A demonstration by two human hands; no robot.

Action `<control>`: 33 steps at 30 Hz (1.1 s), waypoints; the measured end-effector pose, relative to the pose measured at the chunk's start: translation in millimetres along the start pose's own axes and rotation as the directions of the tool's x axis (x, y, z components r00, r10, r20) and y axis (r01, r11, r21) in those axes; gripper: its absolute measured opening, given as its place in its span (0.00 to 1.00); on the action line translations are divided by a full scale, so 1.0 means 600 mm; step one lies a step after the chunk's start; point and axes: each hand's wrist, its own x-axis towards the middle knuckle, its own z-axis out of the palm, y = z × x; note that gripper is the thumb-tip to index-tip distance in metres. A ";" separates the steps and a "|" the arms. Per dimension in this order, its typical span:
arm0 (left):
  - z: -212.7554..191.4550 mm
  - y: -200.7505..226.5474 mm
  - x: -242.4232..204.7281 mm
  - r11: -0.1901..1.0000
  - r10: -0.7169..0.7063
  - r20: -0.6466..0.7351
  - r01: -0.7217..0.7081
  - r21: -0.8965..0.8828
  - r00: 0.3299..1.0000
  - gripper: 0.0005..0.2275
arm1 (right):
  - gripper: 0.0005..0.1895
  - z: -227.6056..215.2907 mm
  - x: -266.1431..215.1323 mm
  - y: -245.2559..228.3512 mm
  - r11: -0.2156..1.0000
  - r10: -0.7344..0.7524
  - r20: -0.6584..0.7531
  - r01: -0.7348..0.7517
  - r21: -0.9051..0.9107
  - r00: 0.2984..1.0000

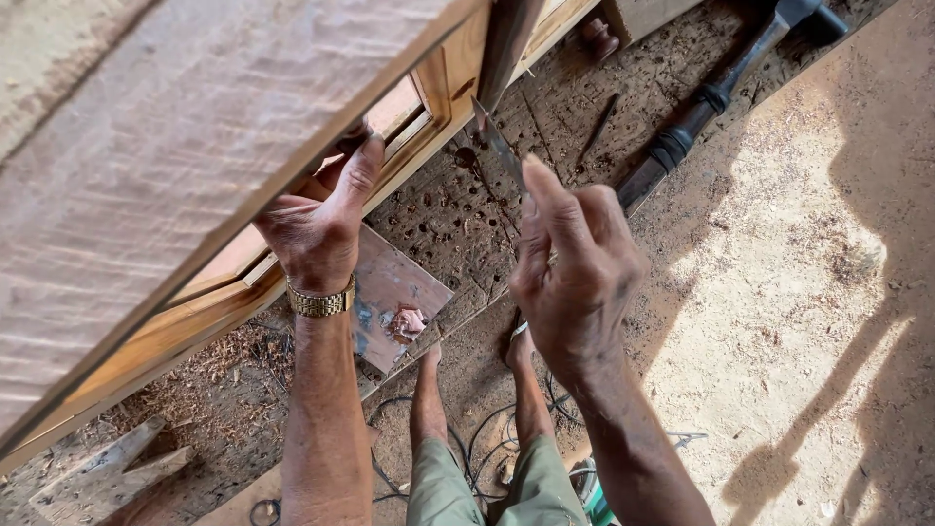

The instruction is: The person scoops adhesive from a can with a small stick and spreads it onto the joint edges of wooden frame pieces, then fits the pieces together and taps them with a hammer to seat the joints of a wooden frame assembly.

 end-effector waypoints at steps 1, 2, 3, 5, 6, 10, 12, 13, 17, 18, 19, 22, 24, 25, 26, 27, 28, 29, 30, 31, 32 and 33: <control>-0.001 0.000 -0.001 1.000 -0.013 0.000 0.013 -0.028 1.000 0.11 | 0.16 0.002 0.000 0.001 1.000 0.018 -0.027 -0.017 0.027 0.999; -0.001 -0.001 -0.002 1.000 -0.014 -0.001 0.014 -0.027 1.000 0.11 | 0.16 0.003 0.001 0.000 0.999 0.017 -0.026 -0.017 0.028 1.000; -0.002 -0.002 -0.002 1.000 -0.009 -0.005 0.009 0.009 1.000 0.11 | 0.17 0.003 0.002 -0.002 0.998 0.018 -0.036 -0.016 0.064 0.999; -0.006 -0.004 -0.006 0.999 -0.008 -0.009 0.008 0.046 1.000 0.10 | 0.17 0.006 0.001 -0.003 0.995 0.022 -0.044 -0.017 0.103 0.999; -0.007 -0.005 -0.007 0.990 0.006 -0.022 -0.003 0.140 1.000 0.11 | 0.17 0.009 0.002 -0.003 0.991 0.034 -0.021 -0.031 0.129 0.999; -0.015 -0.020 -0.004 0.890 -0.038 -0.088 0.074 0.450 0.995 0.16 | 0.17 0.019 -0.001 -0.005 0.979 0.059 -0.001 -0.058 0.198 0.998; -0.022 -0.032 -0.004 0.848 -0.049 -0.107 0.098 0.521 0.993 0.19 | 0.17 0.023 0.001 -0.009 0.982 0.059 0.013 -0.061 0.180 0.998; -0.024 -0.039 -0.005 0.800 -0.060 -0.125 0.123 0.587 0.990 0.22 | 0.17 0.024 0.001 -0.011 0.985 0.061 0.026 -0.065 0.160 0.998; -0.031 -0.050 -0.010 0.800 -0.025 -0.101 0.081 0.595 0.995 0.23 | 0.16 0.037 0.002 -0.015 0.988 0.034 0.002 -0.033 0.154 0.999; -0.032 -0.051 -0.010 0.793 -0.026 -0.096 0.079 0.605 0.995 0.23 | 0.16 0.038 0.005 -0.020 0.987 0.036 -0.008 -0.034 0.156 0.999; -0.033 -0.051 -0.010 0.785 -0.026 -0.090 0.076 0.614 0.996 0.23 | 0.16 0.039 0.008 -0.025 0.986 0.038 -0.018 -0.035 0.160 0.999; -0.034 -0.053 -0.007 0.772 -0.025 -0.078 0.069 0.632 0.997 0.23 | 0.16 0.092 0.001 -0.014 0.972 0.097 -0.032 -0.088 0.219 0.995; -0.026 -0.036 -0.006 0.791 -0.026 -0.076 0.067 0.608 0.997 0.22 | 0.14 0.121 -0.006 -0.018 0.966 0.121 -0.074 -0.101 0.240 0.990; -0.022 -0.029 -0.007 0.809 -0.028 -0.073 0.065 0.585 0.997 0.21 | 0.13 0.136 -0.011 -0.020 0.958 0.148 -0.115 -0.114 0.262 0.982; -0.020 -0.027 -0.006 0.808 -0.027 -0.072 0.064 0.586 0.997 0.21 | 0.13 0.132 -0.006 -0.026 0.958 0.149 -0.116 -0.114 0.263 0.982; -0.017 -0.024 -0.004 0.841 -0.033 -0.073 0.067 0.536 0.997 0.19 | 0.15 0.129 0.000 -0.032 0.948 0.132 -0.143 -0.083 0.308 0.981; -0.017 -0.021 -0.005 0.871 -0.041 -0.076 0.073 0.486 0.996 0.18 | 0.16 0.125 0.004 -0.040 0.933 0.116 -0.167 -0.050 0.356 0.979; -0.016 -0.017 -0.005 0.869 -0.041 -0.078 0.074 0.489 0.996 0.18 | 0.16 0.121 0.001 -0.042 0.932 0.116 -0.165 -0.050 0.359 0.979; -0.014 -0.013 -0.006 0.897 -0.044 -0.076 0.073 0.435 0.996 0.15 | 0.16 0.116 -0.001 -0.044 0.951 0.119 -0.159 -0.067 0.302 0.980; -0.011 -0.009 -0.007 0.922 -0.046 -0.074 0.071 0.380 0.996 0.13 | 0.16 0.110 -0.004 -0.046 0.966 0.123 -0.154 -0.082 0.245 0.981; -0.009 -0.005 -0.004 0.923 -0.043 -0.074 0.068 0.379 0.996 0.13 | 0.16 0.103 -0.005 -0.041 0.966 0.120 -0.157 -0.079 0.245 0.980; -0.007 -0.002 -0.002 0.954 -0.017 -0.057 0.033 0.299 0.998 0.11 | 0.16 0.096 -0.007 -0.036 0.968 0.122 -0.125 -0.090 0.234 0.985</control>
